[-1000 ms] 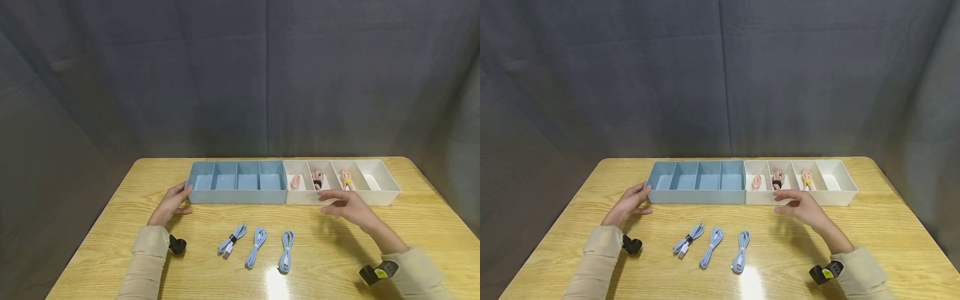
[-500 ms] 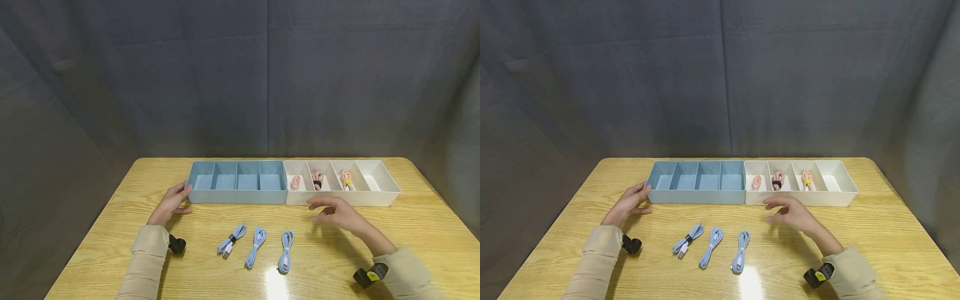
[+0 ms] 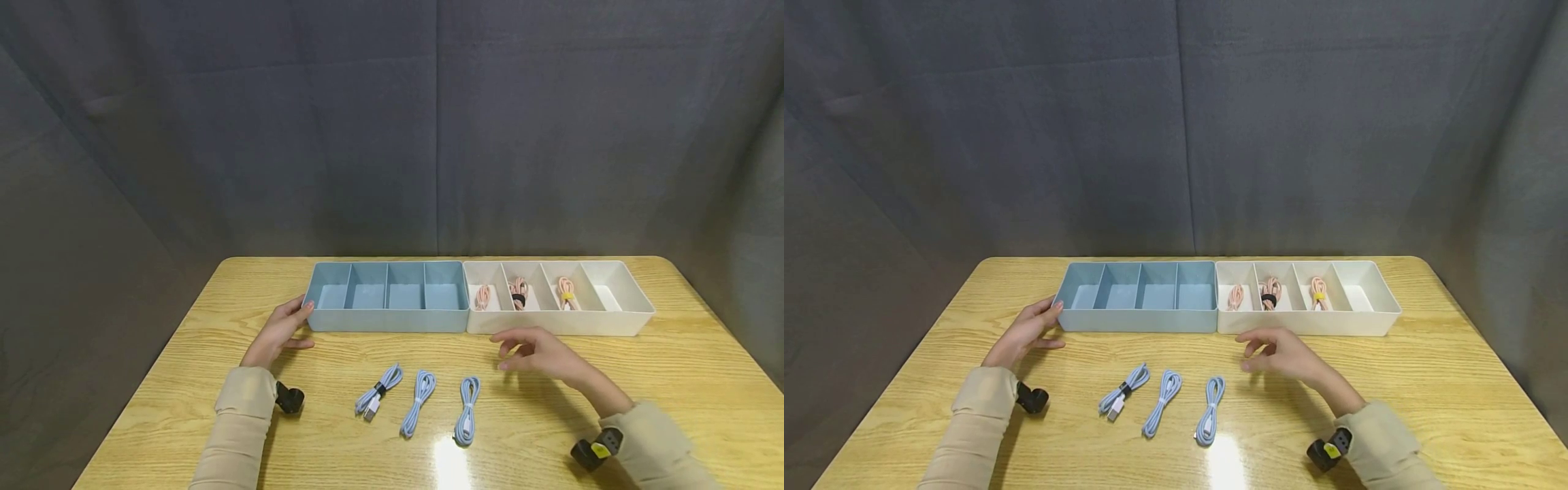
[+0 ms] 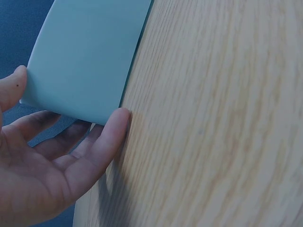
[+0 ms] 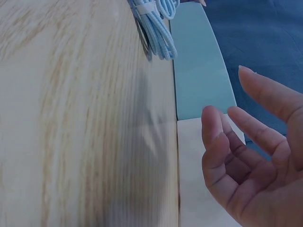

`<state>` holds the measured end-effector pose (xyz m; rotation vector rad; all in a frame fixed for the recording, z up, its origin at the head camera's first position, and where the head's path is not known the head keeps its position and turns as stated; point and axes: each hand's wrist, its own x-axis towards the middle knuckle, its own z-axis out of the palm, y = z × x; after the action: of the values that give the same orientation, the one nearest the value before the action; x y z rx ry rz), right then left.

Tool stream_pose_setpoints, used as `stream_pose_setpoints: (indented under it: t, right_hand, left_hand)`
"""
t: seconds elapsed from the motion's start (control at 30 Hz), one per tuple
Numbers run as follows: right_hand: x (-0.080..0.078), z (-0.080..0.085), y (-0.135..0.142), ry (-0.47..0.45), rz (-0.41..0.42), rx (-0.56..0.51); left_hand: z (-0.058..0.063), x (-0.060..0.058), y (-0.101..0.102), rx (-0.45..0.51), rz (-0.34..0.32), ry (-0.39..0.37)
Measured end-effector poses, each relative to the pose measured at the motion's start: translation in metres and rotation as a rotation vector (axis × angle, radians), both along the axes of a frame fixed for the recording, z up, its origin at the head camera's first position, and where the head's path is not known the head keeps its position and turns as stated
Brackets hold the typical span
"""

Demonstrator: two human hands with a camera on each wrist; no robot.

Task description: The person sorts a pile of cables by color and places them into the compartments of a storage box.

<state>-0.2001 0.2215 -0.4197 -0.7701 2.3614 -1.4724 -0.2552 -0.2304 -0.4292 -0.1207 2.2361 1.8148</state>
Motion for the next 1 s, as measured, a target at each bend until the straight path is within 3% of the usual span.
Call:
stream_pose_setpoints:
  t: [0.23, 0.83, 1.0]
  right_hand:
    - [-0.004, -0.007, -0.004, -0.032, 0.138, -0.035]
    - [-0.007, -0.019, -0.014, -0.279, 0.218, 0.047]
    - [-0.007, -0.02, -0.018, -0.304, 0.22, 0.04]
  left_hand:
    - [-0.002, -0.001, -0.001, 0.0, 0.003, -0.003]
    - [-0.002, -0.001, -0.001, 0.004, 0.002, -0.003]
    - [-0.001, -0.001, -0.001, 0.01, 0.005, -0.003]
